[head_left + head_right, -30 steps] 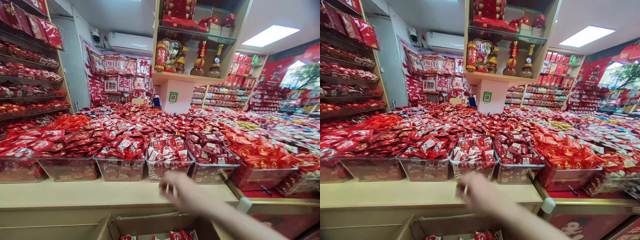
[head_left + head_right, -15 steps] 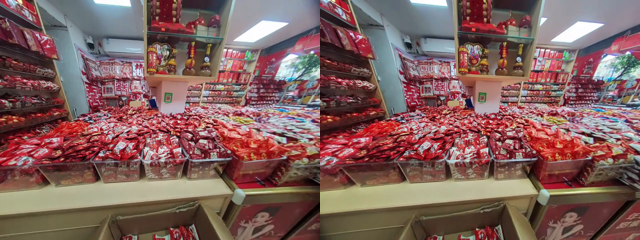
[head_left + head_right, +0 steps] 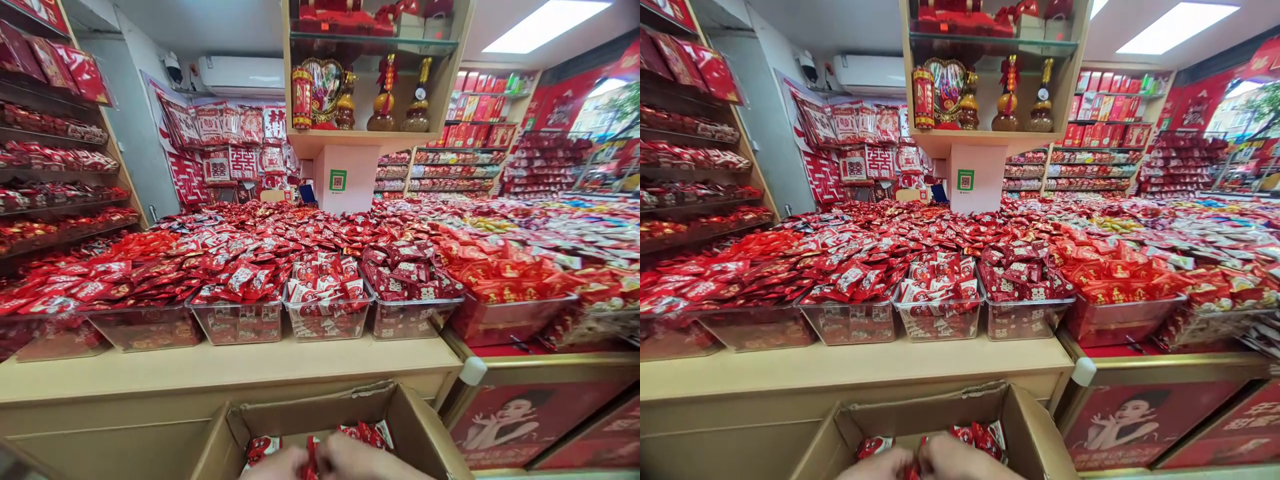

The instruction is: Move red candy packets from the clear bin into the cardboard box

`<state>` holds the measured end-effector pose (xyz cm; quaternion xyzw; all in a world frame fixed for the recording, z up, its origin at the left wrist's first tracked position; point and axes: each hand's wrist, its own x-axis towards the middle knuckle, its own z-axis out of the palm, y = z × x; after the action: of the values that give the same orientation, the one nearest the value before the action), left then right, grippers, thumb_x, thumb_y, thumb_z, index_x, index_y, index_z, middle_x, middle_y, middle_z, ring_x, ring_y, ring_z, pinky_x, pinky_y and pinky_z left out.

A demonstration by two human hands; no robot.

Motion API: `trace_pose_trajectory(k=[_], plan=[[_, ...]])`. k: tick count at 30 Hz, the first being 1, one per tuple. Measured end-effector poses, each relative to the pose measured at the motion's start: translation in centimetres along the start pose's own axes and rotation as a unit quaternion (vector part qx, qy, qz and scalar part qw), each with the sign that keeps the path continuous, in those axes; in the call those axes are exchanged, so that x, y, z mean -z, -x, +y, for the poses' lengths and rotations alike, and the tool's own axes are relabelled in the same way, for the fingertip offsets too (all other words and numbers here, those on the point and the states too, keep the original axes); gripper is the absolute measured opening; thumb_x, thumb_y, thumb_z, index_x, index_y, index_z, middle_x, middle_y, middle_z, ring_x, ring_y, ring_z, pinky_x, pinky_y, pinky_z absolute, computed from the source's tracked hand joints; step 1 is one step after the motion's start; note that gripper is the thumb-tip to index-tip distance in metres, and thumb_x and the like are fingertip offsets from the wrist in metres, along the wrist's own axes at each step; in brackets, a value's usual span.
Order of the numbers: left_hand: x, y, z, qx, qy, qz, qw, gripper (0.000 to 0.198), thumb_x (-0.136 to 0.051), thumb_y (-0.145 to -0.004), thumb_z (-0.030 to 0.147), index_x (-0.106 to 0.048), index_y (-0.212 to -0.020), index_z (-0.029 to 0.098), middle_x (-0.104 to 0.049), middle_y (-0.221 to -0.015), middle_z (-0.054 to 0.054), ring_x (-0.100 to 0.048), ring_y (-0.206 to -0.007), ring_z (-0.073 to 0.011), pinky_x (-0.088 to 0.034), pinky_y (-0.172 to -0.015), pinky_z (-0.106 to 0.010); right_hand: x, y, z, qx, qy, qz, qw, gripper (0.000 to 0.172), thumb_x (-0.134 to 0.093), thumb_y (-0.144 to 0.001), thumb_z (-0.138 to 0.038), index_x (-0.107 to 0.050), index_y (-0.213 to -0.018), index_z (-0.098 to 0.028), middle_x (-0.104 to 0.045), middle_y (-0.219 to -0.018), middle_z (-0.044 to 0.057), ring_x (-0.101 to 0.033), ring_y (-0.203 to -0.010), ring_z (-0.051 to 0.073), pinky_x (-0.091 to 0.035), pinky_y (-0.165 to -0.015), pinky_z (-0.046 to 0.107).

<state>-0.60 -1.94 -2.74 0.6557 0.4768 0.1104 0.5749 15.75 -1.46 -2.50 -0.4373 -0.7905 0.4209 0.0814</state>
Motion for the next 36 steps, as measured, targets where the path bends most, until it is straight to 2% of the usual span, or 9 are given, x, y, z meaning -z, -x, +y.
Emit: trace_pose_trajectory(k=[3,6,8,14,19,21,26,31,36], plan=[[1.0,-0.1,0.9,-0.019,0.054,0.041,0.998,0.019,-0.066,-0.062,0.028,-0.054,-0.064,0.013,-0.049,-0.051,0.007,-0.049,-0.050,-0.0094,-0.041,-0.049,-0.021,0.7,-1.0,1.4,-0.002,-0.091,0.057,0.994,0.016,-0.061,-0.052,-0.020,-0.059,-0.066,-0.026,-0.061,-0.064,-0.007,-0.057,-0.062,0.015,-0.040,-0.050,0.023],[1.5,0.1,2.2,-0.060,0.125,0.084,0.987,0.023,-0.055,-0.070,0.037,-0.051,-0.072,0.014,-0.053,-0.064,0.004,-0.050,-0.055,-0.0094,-0.042,-0.053,-0.022,2.1,-0.7,1.3,0.028,-0.269,0.114,0.956,0.030,-0.066,-0.050,-0.032,-0.056,-0.079,-0.032,-0.062,-0.071,-0.007,-0.057,-0.071,0.017,-0.043,-0.060,0.028],[1.6,0.3,3.1,-0.081,0.154,0.104,0.979,0.025,-0.051,-0.072,0.039,-0.051,-0.071,0.015,-0.052,-0.063,0.004,-0.048,-0.054,-0.0084,-0.041,-0.054,-0.022,2.9,-0.2,0.6,0.036,-0.337,0.129,0.932,0.025,-0.067,-0.051,-0.037,-0.058,-0.073,-0.030,-0.061,-0.070,-0.006,-0.056,-0.071,0.018,-0.043,-0.064,0.030],[1.0,0.4,4.1,-0.127,0.177,0.159,0.963,0.024,-0.052,-0.073,0.037,-0.054,-0.068,0.014,-0.052,-0.056,0.004,-0.041,-0.052,-0.0072,-0.033,-0.051,-0.018,3.4,0.5,-1.2,0.033,-0.442,0.160,0.882,0.027,-0.068,-0.050,-0.046,-0.053,-0.056,-0.024,-0.053,-0.053,-0.007,-0.048,-0.050,0.012,-0.041,-0.056,0.028],[0.8,0.2,4.1,-0.122,0.216,0.210,0.946,0.025,-0.053,-0.072,0.039,-0.054,-0.068,0.014,-0.052,-0.056,0.004,-0.042,-0.049,-0.0081,-0.033,-0.047,-0.018,2.8,0.1,-1.1,0.020,-0.500,0.140,0.855,0.038,-0.064,-0.056,-0.048,-0.050,-0.077,-0.021,-0.054,-0.066,-0.003,-0.050,-0.049,0.012,-0.041,-0.047,0.027],[0.8,0.2,4.0,-0.120,0.215,0.201,0.948,0.023,-0.055,-0.071,0.037,-0.054,-0.073,0.015,-0.055,-0.061,0.003,-0.047,-0.054,-0.0096,-0.037,-0.050,-0.019,2.5,-0.1,-0.9,0.022,-0.504,0.125,0.855,0.043,-0.069,-0.051,-0.044,-0.047,-0.079,-0.020,-0.053,-0.067,-0.003,-0.051,-0.049,0.012,-0.041,-0.045,0.025],[0.9,0.3,3.8,-0.141,0.195,0.126,0.962,0.022,-0.059,-0.070,0.033,-0.057,-0.081,0.014,-0.061,-0.074,-0.001,-0.053,-0.073,-0.0143,-0.041,-0.067,-0.023,2.1,-0.6,-0.4,0.071,-0.471,0.195,0.857,0.036,-0.072,-0.052,-0.031,-0.047,-0.071,-0.016,-0.053,-0.065,-0.003,-0.049,-0.058,0.008,-0.040,-0.055,0.020],[-0.2,0.1,4.1,-0.132,0.265,0.135,0.946,0.025,-0.053,-0.073,0.040,-0.052,-0.072,0.016,-0.052,-0.059,0.004,-0.048,-0.047,-0.0078,-0.039,-0.045,-0.018,2.2,-0.8,-0.7,0.029,-0.520,0.185,0.834,0.040,-0.071,-0.052,-0.040,-0.044,-0.069,-0.015,-0.051,-0.052,-0.004,-0.041,-0.040,0.006,-0.028,-0.038,0.017],[-0.8,-0.3,4.0,-0.106,0.269,0.114,0.950,0.028,-0.044,-0.076,0.047,-0.045,-0.083,0.019,-0.056,-0.063,0.004,-0.052,-0.044,-0.0084,-0.036,-0.041,-0.017,1.5,-1.0,-0.8,0.065,-0.518,0.176,0.835,0.037,-0.069,-0.056,-0.037,-0.044,-0.072,-0.015,-0.052,-0.063,-0.002,-0.045,-0.053,0.007,-0.035,-0.049,0.019]])
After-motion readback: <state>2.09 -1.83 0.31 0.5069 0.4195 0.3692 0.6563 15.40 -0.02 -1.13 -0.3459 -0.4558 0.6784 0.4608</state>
